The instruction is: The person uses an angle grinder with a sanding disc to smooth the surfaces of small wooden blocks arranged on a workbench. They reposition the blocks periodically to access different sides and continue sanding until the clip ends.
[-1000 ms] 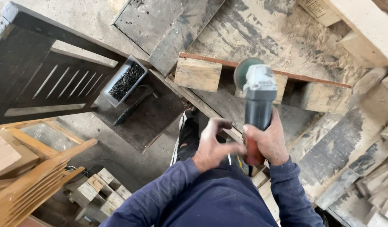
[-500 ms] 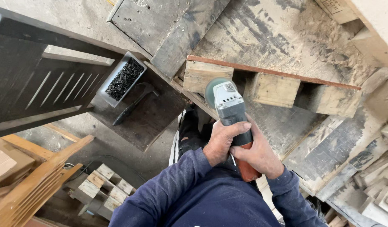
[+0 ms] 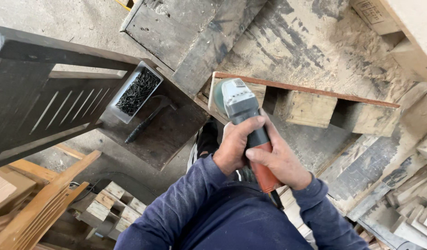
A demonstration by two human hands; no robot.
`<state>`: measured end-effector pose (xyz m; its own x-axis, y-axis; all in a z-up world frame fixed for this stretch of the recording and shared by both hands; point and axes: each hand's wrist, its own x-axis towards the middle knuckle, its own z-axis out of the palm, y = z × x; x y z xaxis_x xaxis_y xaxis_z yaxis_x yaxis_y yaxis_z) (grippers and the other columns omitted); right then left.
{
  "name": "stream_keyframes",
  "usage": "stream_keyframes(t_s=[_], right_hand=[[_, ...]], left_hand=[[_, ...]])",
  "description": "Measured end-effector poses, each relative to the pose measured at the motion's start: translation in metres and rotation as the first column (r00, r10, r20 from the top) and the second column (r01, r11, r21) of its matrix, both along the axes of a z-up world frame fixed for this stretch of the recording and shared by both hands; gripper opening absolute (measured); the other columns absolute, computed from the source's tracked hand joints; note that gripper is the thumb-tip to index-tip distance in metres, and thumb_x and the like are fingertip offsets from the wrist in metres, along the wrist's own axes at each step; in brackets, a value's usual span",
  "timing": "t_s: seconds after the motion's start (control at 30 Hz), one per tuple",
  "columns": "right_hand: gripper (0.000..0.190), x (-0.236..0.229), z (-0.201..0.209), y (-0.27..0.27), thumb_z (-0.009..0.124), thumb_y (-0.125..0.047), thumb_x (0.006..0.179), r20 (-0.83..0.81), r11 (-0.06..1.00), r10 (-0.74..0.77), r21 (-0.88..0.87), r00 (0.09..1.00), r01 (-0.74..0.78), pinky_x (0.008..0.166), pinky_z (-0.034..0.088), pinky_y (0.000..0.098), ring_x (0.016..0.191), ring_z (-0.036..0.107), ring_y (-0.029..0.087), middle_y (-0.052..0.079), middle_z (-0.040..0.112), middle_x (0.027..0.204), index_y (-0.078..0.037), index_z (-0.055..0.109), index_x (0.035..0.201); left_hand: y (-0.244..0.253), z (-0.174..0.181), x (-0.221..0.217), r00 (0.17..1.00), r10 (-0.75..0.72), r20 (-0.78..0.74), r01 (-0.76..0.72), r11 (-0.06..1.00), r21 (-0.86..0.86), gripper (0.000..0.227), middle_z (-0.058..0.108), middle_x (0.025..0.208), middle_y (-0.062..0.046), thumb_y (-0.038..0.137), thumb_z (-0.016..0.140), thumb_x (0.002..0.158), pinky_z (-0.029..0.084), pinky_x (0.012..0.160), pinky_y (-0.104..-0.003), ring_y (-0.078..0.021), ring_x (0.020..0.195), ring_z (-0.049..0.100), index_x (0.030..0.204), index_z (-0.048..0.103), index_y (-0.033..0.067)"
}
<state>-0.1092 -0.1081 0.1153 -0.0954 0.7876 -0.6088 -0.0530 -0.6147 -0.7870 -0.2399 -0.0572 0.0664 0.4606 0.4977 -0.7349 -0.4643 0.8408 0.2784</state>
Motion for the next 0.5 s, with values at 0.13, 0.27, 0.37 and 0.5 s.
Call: stream_keyframes(t_s=[0.13,0.27,0.37,0.5], right_hand=[[0.097,0.007,0.021,0.016,0.071,-0.022,0.087,0.053,0.998,0.061,-0.019,0.997,-0.060,0.117,0.033,0.0353,0.146,0.038,0.022,0.012,0.040,0.159,-0.005,0.016,0.164],[0.098,0.005,0.028,0.029,0.069,-0.025,0.085,0.093,0.994,0.073,-0.093,0.993,-0.065,0.113,0.038,0.0354,0.141,0.044,0.024,0.014,0.044,0.155,-0.006,0.016,0.165],[0.095,-0.003,0.025,0.034,0.068,-0.025,0.087,0.044,0.992,0.085,-0.100,0.995,-0.081,0.113,0.039,0.0357,0.143,0.043,0.024,0.015,0.043,0.155,-0.006,0.015,0.164],[0.093,0.002,0.024,0.035,0.067,-0.022,0.089,0.032,0.995,0.038,-0.098,0.999,-0.034,0.114,0.036,0.0351,0.144,0.040,0.022,0.013,0.042,0.156,-0.006,0.014,0.164]], left_hand=[[0.009,0.016,0.010,1.000,0.023,-0.012,-0.024,0.995,-0.099,0.032,0.070,0.091,-0.006,0.021,0.077,0.084,0.057,0.070,-0.034,-0.0162,0.076,0.067,0.108,0.069,0.0012],[0.020,0.020,0.009,1.000,-0.005,0.004,0.006,0.993,-0.122,0.034,0.069,0.089,-0.007,0.024,0.077,0.084,0.057,0.068,-0.034,-0.0166,0.075,0.067,0.107,0.069,0.0004],[0.026,0.018,-0.003,1.000,-0.016,-0.023,0.013,0.991,-0.130,0.038,0.069,0.088,-0.009,0.027,0.077,0.084,0.058,0.067,-0.035,-0.0181,0.073,0.067,0.106,0.068,-0.0025],[0.029,0.015,0.002,1.000,-0.020,-0.009,0.018,0.990,-0.141,0.039,0.069,0.090,-0.010,0.025,0.077,0.082,0.059,0.070,-0.036,-0.0185,0.076,0.068,0.109,0.066,-0.0023]])
